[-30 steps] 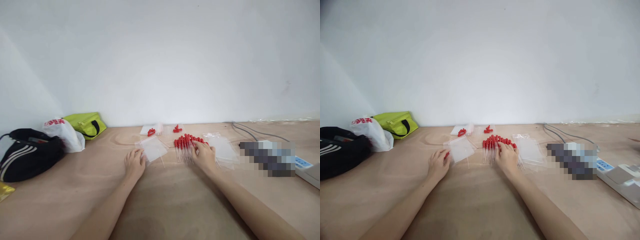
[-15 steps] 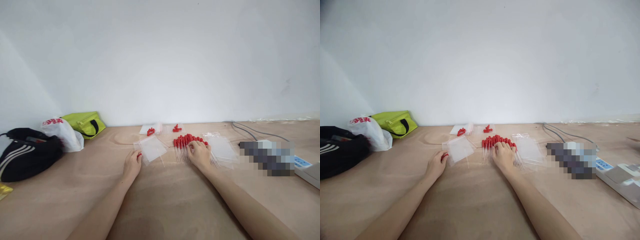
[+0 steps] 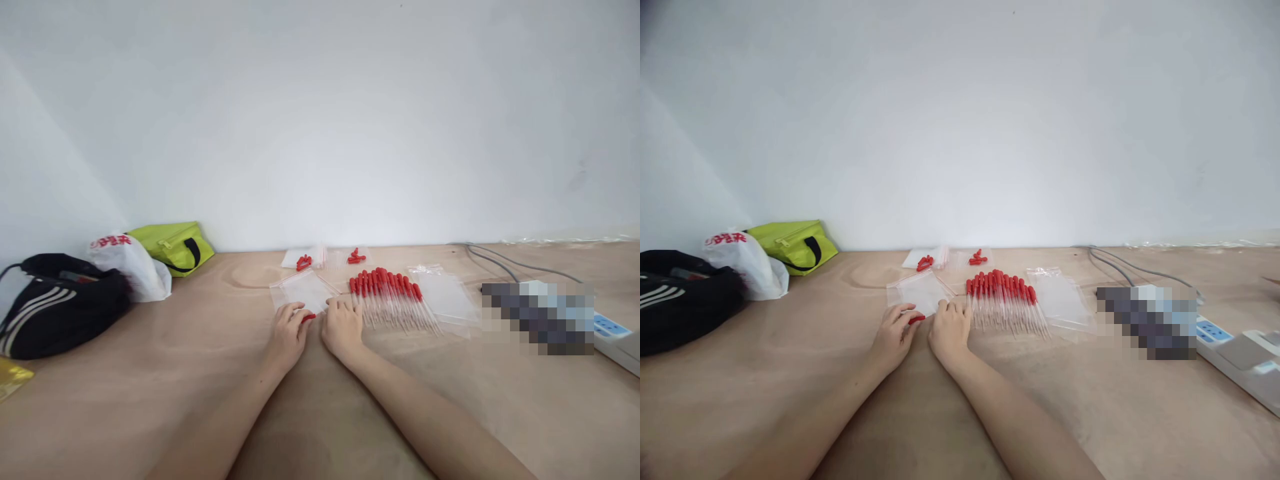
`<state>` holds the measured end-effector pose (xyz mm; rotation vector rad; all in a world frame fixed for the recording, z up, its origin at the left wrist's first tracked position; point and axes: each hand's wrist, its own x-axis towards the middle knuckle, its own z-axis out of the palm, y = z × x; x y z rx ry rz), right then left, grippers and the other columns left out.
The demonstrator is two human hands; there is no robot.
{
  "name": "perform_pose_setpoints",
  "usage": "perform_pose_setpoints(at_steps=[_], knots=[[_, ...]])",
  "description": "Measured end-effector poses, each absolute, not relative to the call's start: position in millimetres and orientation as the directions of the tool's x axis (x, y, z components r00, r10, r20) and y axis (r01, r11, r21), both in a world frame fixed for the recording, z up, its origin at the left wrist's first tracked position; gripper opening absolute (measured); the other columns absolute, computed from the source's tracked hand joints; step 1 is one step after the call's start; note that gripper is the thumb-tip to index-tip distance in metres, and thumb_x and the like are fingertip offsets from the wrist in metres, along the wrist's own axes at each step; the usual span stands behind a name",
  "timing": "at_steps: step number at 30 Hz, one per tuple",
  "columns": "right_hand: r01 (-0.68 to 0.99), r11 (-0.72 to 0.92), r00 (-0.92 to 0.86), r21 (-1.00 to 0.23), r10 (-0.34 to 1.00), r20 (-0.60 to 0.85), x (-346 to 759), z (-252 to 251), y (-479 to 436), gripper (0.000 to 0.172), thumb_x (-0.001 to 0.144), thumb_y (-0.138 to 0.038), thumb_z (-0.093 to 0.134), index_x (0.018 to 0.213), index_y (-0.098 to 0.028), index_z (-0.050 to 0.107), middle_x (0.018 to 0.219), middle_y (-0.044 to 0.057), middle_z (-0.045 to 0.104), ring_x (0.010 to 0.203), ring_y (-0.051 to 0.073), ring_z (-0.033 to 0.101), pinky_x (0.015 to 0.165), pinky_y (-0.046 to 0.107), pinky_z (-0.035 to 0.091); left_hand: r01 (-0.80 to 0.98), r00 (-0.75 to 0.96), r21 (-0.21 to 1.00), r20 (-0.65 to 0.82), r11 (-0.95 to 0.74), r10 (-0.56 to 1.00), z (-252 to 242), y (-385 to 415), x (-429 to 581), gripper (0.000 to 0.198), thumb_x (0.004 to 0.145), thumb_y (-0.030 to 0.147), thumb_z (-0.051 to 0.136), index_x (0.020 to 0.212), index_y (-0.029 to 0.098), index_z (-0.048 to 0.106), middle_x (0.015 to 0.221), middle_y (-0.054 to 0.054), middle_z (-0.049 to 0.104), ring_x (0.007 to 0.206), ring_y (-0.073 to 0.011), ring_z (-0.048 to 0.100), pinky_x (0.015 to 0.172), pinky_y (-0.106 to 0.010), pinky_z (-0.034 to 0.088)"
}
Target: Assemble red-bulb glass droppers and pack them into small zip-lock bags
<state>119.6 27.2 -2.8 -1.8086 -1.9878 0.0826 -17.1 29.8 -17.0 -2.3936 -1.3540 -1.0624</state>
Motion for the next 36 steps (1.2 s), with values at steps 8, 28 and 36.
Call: perform_pose_setpoints(at_steps=[8,28,36], knots=[[0.919,0.276,-0.144,-0.282,0.9,0.412,158.3,-13.7,8.5,0.031,0.072,-0.004,0.044,0.096,-0.017,0.059,0.088,0.01,0.059,0.083,0.022,0.049,0.07,0.033,0.028,0.805,0.37,0.235,0.519,-0.545,0.77,-5.2,12.6,-11.9,0.011,0.083,0.028,0.051,0.078,0.019,0.055,0.075,-0.001,0.064,0.074,-0.0185,0.057,0.074,-0.035,0.037],[0.705,0.606,-0.414,-0.369,0.774,0.48,216.1,-16.4,-26.0,0.024,0.086,-0.014,0.038,0.095,-0.02,0.059,0.085,0.004,0.06,0.079,0.014,0.053,0.077,0.033,0.027,0.608,0.502,0.337,0.538,-0.719,0.677,-5.0,-3.1,12.1,0.025,0.089,0.032,0.041,0.079,0.02,0.06,0.075,-0.001,0.067,0.073,-0.0155,0.059,0.075,-0.032,0.037],[0.67,0.679,-0.476,-0.299,0.703,0.529,221.3,-16.7,-12.0,0.034,0.081,-0.006,0.04,0.096,-0.026,0.063,0.084,0.001,0.061,0.075,0.012,0.053,0.073,0.03,0.024,0.573,0.58,0.277,0.527,-0.771,0.621,-5.2,-4.6,12.2,0.029,0.091,0.028,0.036,0.076,0.02,0.059,0.07,0.0,0.065,0.067,-0.0136,0.058,0.082,-0.034,0.035]])
